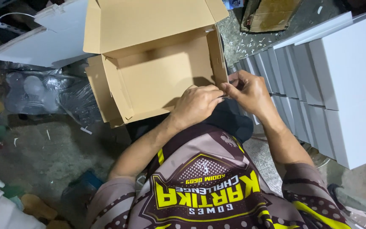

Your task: Assembling a small cardboard box by folding flaps and tucking them into slots, then inserting a paper liner.

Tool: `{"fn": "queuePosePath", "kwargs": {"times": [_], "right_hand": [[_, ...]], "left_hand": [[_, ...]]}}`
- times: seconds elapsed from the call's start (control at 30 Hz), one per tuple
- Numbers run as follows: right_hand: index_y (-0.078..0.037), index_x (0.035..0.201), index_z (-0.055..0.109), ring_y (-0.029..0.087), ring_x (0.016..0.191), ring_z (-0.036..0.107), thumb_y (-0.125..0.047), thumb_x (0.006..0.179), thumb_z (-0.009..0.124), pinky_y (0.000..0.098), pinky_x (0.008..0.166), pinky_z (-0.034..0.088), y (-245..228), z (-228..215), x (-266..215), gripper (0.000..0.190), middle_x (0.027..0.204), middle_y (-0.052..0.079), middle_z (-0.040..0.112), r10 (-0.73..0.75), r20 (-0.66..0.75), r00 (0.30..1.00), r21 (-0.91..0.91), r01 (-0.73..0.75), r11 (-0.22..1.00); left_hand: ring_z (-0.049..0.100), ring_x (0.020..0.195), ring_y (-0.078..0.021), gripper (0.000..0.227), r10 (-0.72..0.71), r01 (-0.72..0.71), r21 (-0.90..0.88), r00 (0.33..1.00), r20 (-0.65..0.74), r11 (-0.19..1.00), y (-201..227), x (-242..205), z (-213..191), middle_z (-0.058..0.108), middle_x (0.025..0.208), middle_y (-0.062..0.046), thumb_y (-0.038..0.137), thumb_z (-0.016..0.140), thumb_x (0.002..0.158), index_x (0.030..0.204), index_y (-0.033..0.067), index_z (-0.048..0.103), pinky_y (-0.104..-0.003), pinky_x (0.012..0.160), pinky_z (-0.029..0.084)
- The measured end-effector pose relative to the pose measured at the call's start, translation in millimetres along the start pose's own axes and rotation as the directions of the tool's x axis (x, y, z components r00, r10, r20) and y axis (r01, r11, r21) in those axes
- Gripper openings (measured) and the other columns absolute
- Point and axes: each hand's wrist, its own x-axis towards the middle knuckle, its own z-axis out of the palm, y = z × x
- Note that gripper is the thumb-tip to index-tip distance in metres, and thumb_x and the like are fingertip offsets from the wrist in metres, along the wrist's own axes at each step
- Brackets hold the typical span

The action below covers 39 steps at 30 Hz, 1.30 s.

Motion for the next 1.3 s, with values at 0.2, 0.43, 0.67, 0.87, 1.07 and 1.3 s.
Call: {"fn": "queuePosePath", "kwargs": {"times": [0.2, 0.43, 0.67, 0.87, 1.07, 1.3], "right_hand": [[0.002, 0.100, 0.071, 0.027, 0.064, 0.071, -0.016, 0.092, 0.079, 0.0367, 0.058, 0.054, -9.4, 3.2, -3.0, 0.022, 0.073, 0.015, 0.073, -0.005, -0.021, 1.000, -0.041, 0.004, 0.999], [-0.003, 0.095, 0.070, 0.034, 0.067, 0.070, -0.024, 0.094, 0.081, 0.0424, 0.060, 0.053, 17.6, 13.2, 32.8, 0.024, 0.073, 0.014, 0.070, -0.157, -0.094, 0.983, -0.167, 0.140, 0.976], [-0.004, 0.112, 0.072, 0.024, 0.080, 0.066, -0.015, 0.095, 0.078, 0.0349, 0.061, 0.050, 18.4, 34.7, 91.5, 0.021, 0.096, 0.013, 0.067, -0.289, -0.353, 0.890, -0.066, 0.285, 0.956], [-0.002, 0.118, 0.075, 0.025, 0.098, 0.066, -0.007, 0.099, 0.061, 0.0376, 0.083, 0.051, 13.6, 41.2, 102.4, 0.024, 0.109, 0.013, 0.074, -0.390, -0.314, 0.866, -0.104, 0.376, 0.921], [-0.003, 0.122, 0.076, 0.025, 0.100, 0.069, -0.010, 0.100, 0.063, 0.0361, 0.079, 0.053, 21.8, 42.0, 105.5, 0.026, 0.112, 0.015, 0.074, -0.370, -0.314, 0.874, -0.117, 0.351, 0.929], [-0.004, 0.122, 0.075, 0.028, 0.102, 0.069, -0.013, 0.100, 0.061, 0.0386, 0.086, 0.053, 9.6, 43.0, 102.2, 0.028, 0.112, 0.016, 0.073, -0.384, -0.328, 0.863, -0.121, 0.365, 0.923]], "left_hand": [[0.072, 0.093, -0.0321, 0.022, 0.019, -0.018, -0.047, 1.000, 0.012, 0.999, 1.0, 4.1, -2.8, 0.074, 0.101, -0.009, 0.021, 0.061, 0.097, 0.109, 0.0123, 0.077, -0.044, 0.078, 0.054], [0.072, 0.088, -0.0333, 0.020, -0.005, 0.004, -0.063, 1.000, -0.009, 0.998, 6.0, -5.0, 3.4, 0.070, 0.093, -0.010, 0.020, 0.062, 0.097, 0.107, 0.0101, 0.076, -0.043, 0.072, 0.056], [0.070, 0.085, -0.0340, 0.019, -0.008, 0.004, -0.075, 0.998, -0.061, 0.997, 10.7, -3.4, 2.2, 0.068, 0.091, -0.010, 0.021, 0.065, 0.097, 0.104, 0.0077, 0.076, -0.045, 0.074, 0.055], [0.069, 0.081, -0.0340, 0.017, 0.049, -0.051, -0.014, 0.992, -0.118, 0.999, 10.9, -2.6, 5.1, 0.068, 0.090, -0.009, 0.018, 0.069, 0.096, 0.105, 0.0058, 0.076, -0.049, 0.073, 0.055], [0.066, 0.077, -0.0288, 0.021, 0.123, -0.116, 0.049, 0.970, -0.207, 0.992, 14.1, 3.6, -29.7, 0.067, 0.090, -0.008, 0.028, 0.071, 0.096, 0.104, 0.0089, 0.075, -0.044, 0.071, 0.054], [0.056, 0.121, -0.0354, 0.013, 0.309, -0.069, 0.471, 0.835, -0.455, 0.879, -43.1, 59.6, -77.6, 0.067, 0.117, -0.010, 0.005, 0.086, 0.082, 0.089, 0.0131, 0.079, -0.053, 0.101, 0.041]]}}
